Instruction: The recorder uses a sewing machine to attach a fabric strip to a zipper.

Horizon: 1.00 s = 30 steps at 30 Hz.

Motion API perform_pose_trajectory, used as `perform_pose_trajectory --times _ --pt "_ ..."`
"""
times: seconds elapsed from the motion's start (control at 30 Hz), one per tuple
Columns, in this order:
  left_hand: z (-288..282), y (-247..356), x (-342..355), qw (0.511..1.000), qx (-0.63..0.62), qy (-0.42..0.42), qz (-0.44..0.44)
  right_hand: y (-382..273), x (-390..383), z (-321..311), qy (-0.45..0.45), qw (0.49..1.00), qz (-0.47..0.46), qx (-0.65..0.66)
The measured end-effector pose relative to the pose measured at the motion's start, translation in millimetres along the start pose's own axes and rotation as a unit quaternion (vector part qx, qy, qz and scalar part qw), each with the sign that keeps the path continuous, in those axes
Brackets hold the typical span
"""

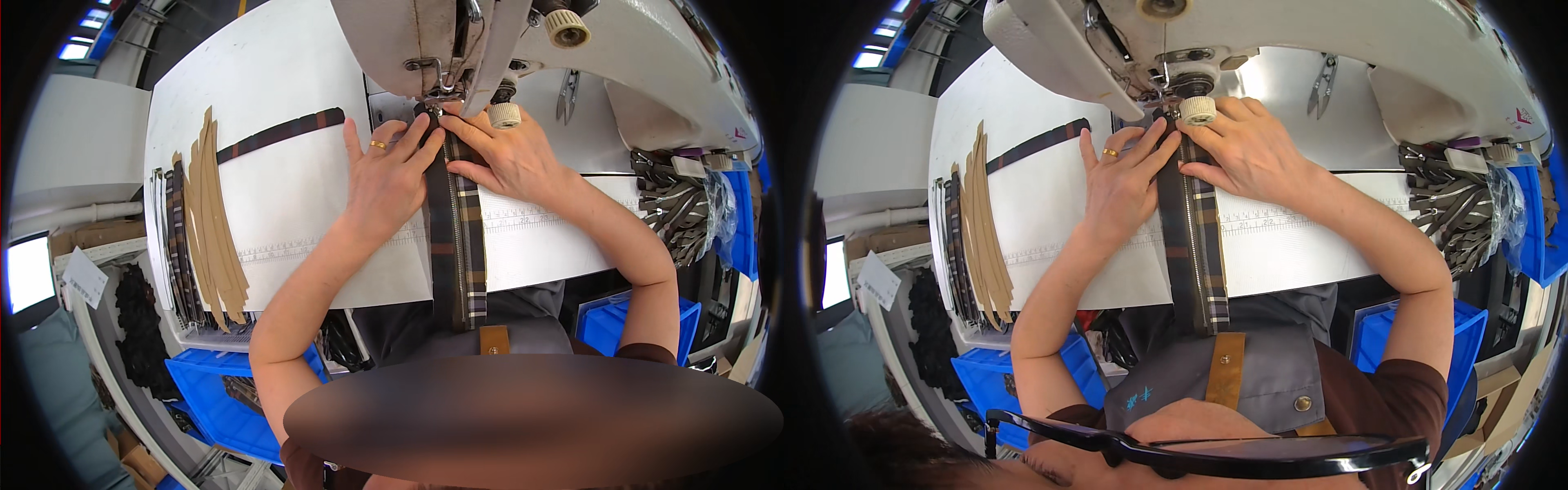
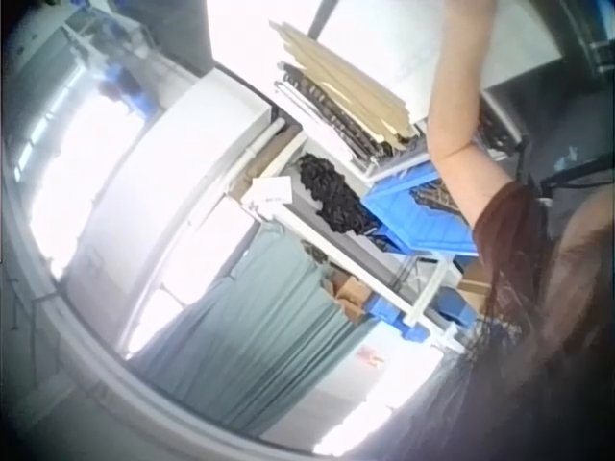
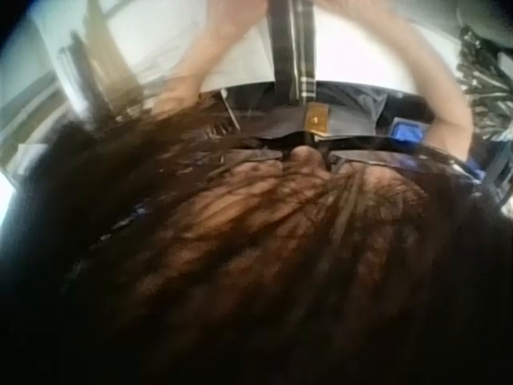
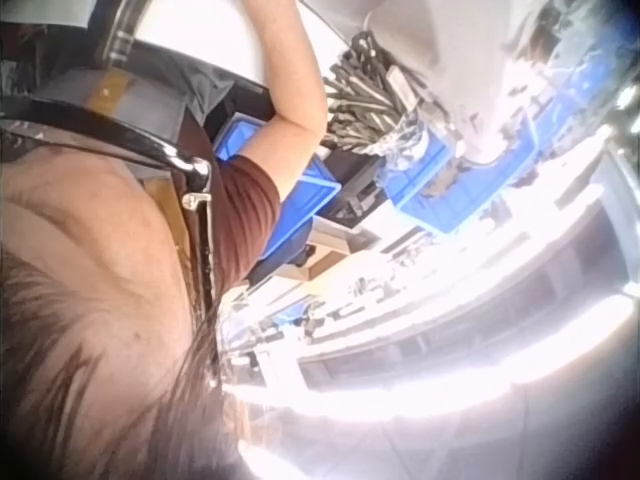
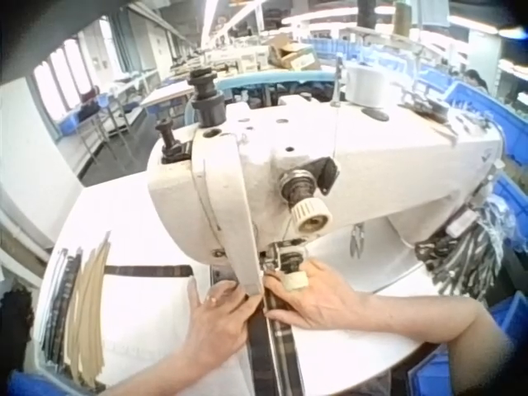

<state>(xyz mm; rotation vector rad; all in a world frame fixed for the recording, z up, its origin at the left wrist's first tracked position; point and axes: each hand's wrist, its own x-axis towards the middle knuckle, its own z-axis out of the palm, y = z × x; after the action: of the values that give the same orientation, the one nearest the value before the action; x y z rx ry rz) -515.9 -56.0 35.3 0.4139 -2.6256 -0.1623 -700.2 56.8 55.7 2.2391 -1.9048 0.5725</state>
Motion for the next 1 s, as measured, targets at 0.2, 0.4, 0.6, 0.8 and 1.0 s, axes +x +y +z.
perform_pose_trajectory --times 0.2,0.4,0.6,0.8,1.0 --pt "3.9 -4.8 2.0 1.000 0.014 -0.003 0.000 -0.2 0.8 4.7 0.015 1.000 0.017 -0.014" --pt "7.7 -8.5 5.6 1.000 0.003 0.012 -0.002 3.9 3.6 8.4 0.034 0.999 0.007 -0.020" --pt "4.1 -6.4 2.7 1.000 0.025 0.010 0.012 6.2 3.5 8.8 0.049 0.999 0.015 0.001" --pt "6.9 -8.1 2.7 0.999 0.023 0.039 0.030 5.7 1.0 0.6 0.030 0.999 -0.003 -0.027" --pt "6.7 -8.7 2.9 0.998 0.025 0.043 0.039 12.6 -4.9 20.7 0.029 0.999 0.033 -0.020"
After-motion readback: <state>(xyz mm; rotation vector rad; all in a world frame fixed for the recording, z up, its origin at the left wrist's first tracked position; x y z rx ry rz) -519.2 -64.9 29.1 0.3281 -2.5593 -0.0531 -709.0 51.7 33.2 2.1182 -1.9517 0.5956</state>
